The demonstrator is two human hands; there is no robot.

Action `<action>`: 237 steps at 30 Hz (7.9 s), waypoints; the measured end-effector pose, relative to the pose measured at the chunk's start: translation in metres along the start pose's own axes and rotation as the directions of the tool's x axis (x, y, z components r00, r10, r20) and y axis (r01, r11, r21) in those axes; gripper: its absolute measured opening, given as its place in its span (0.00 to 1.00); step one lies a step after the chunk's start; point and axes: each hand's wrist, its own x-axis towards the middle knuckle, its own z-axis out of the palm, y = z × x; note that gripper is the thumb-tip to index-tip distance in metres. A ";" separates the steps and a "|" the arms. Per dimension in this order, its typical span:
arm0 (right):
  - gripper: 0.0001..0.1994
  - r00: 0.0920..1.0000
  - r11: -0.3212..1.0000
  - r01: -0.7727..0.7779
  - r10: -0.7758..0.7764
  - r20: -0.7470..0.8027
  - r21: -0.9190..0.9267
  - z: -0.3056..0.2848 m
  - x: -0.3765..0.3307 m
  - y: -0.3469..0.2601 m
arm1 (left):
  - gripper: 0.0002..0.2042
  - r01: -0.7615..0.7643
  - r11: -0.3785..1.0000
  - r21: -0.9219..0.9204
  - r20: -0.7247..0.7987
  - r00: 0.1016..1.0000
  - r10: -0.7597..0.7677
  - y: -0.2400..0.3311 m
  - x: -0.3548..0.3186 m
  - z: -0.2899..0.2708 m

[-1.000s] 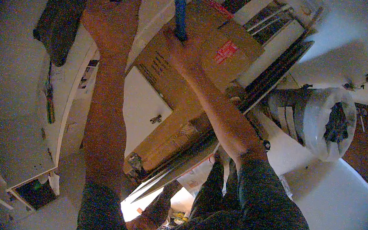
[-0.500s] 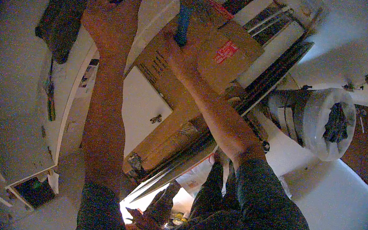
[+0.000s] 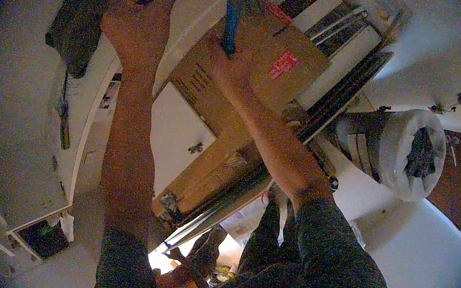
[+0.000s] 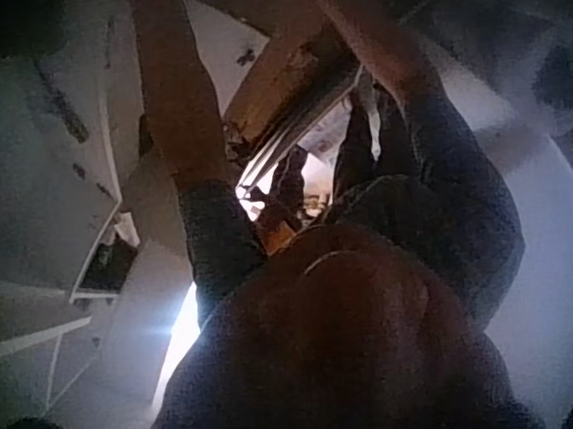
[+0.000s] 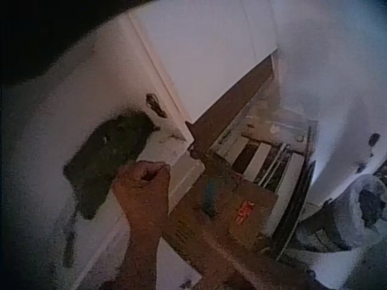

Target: The person installs a white wooden trim piece into a wall-mounted cabinet frame using a hammer and nails. They position the trim, secure it with several hammer strikes, and then place a white panel into the cabinet opening.

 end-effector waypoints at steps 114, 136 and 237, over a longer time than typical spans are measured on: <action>0.10 0.972 0.973 0.172 -0.193 0.135 0.153 0.028 -0.069 0.079 | 0.05 0.008 0.999 0.034 0.026 1.000 -0.009 -0.029 -0.043 -0.089; 0.09 0.980 0.981 0.176 -0.182 0.080 0.083 0.046 -0.051 0.098 | 0.07 0.174 0.985 0.022 0.162 0.971 -0.175 -0.029 -0.042 -0.096; 0.13 0.939 0.959 0.284 -0.278 0.202 -0.001 0.076 -0.108 0.088 | 0.05 0.043 0.995 0.093 0.012 0.999 -0.044 -0.064 -0.083 -0.157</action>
